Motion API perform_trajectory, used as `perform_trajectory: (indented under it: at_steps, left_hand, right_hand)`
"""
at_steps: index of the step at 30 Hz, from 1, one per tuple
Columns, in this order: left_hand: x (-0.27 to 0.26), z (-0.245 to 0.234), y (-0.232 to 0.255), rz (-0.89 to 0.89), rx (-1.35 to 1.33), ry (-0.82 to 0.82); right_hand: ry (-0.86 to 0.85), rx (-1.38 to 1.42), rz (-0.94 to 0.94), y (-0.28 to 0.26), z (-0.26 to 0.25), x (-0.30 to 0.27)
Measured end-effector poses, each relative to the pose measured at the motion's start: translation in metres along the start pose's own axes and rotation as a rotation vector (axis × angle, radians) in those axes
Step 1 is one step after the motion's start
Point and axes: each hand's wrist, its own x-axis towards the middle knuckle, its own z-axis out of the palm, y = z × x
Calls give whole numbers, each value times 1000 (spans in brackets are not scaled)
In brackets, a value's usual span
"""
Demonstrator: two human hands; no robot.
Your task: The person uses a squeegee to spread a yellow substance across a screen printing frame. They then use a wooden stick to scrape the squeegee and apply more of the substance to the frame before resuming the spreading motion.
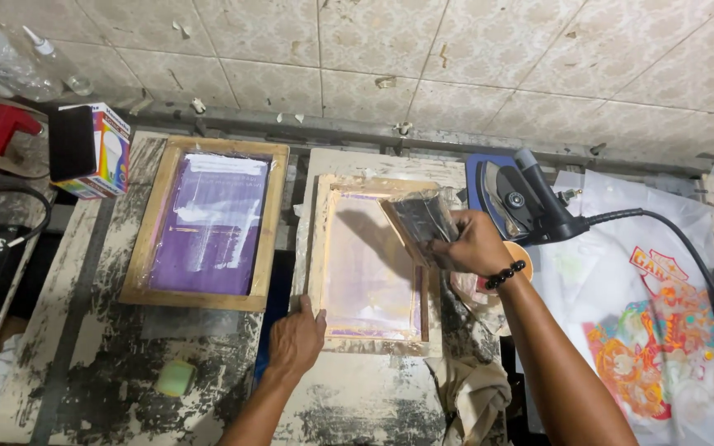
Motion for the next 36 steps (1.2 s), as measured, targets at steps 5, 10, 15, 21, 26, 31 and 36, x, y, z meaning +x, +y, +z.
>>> perform_trajectory:
  at_steps: [5,10,15,21,26,31,36]
  left_hand:
    - [1,-19,5,18,-8,-22]
    - [-12,-52,16,28,-28,-57]
    - [-23,-118,37,38,-132,-132]
    - [2,-157,39,67,-104,-202]
    - [-1,-166,43,70,-105,-204]
    - [-24,-112,39,63,-136,-152]
    - [-22,-48,17,92,-43,21]
  right_hand:
    - [58,-117,-133,-14,-13,4]
    - [126,-118,-135,-35,-17,-5]
    - [126,-122,-172,-44,-22,-7]
    - [131,-111,-194,-46,-24,-1]
    - [141,-117,-249,-51,-24,8]
    - [147,-138,-233,-21,-3,35]
    - [202,-553,-174,40,42,88]
